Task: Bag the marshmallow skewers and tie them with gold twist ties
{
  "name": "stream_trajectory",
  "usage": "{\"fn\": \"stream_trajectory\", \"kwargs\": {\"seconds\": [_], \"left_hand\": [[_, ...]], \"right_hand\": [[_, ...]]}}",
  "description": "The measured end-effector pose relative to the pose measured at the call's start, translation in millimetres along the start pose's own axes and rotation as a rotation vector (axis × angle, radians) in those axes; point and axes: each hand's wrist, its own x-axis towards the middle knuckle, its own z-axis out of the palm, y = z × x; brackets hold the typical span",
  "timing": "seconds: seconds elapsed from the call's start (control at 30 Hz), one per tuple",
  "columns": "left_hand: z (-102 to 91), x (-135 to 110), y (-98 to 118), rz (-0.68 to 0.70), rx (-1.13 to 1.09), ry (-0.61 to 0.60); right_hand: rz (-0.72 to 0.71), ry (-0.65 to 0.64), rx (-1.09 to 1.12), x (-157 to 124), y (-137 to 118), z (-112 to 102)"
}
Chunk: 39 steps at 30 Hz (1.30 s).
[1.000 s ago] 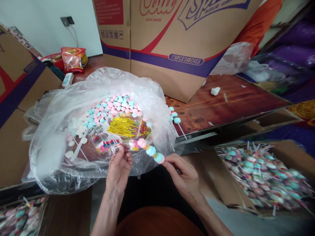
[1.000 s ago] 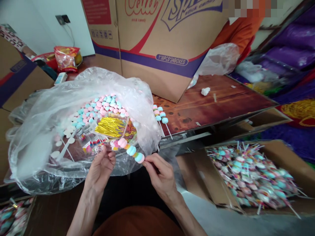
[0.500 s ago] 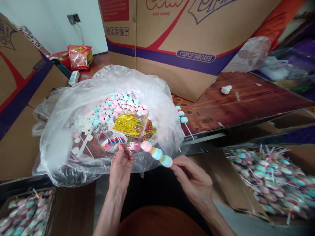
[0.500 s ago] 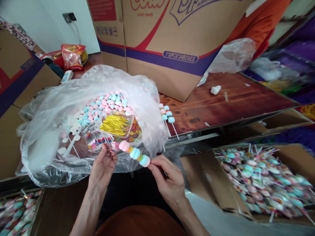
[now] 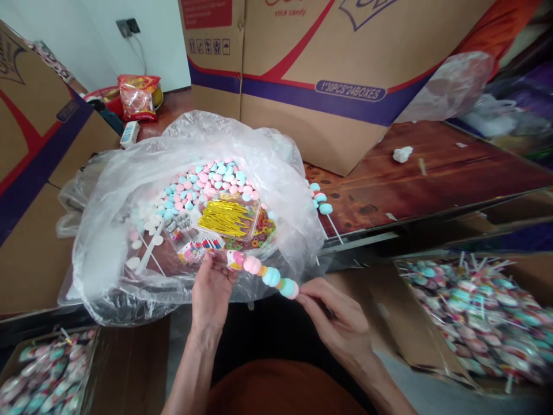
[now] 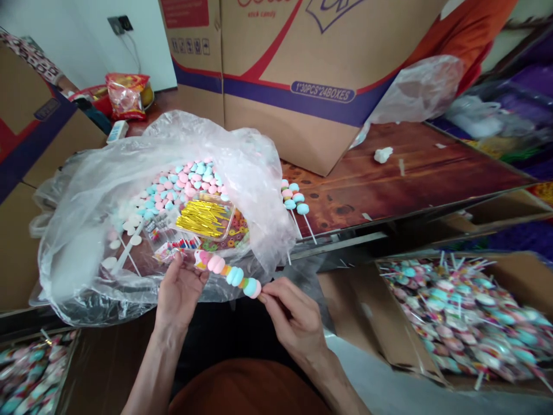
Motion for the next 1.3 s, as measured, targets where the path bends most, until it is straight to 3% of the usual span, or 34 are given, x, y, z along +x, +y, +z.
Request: {"fn": "stream_trajectory", "kwargs": {"seconds": [0.27, 0.6, 0.9, 1.3], "left_hand": [[1.6, 0.2, 3.6, -0.135, -0.016, 0.015], [-3.6, 4.1, 5.0, -0.143, 0.031, -0.011], [-6.4, 6.3, 7.4, -0.162, 0.016, 0.021], [-6.5, -1.8, 1.2, 0.037, 0.171, -0.023]], "right_hand": [[0.102, -0.059, 0.058, 1.8, -0.5, 2.2], [0.587, -0.300, 0.200, 5.9, -6.6, -4.0], [0.535, -0.207, 0.119, 3.1, -6.3, -4.0], [0.505, -0.248, 0.145, -0.3, -11.0, 1.8]]}}
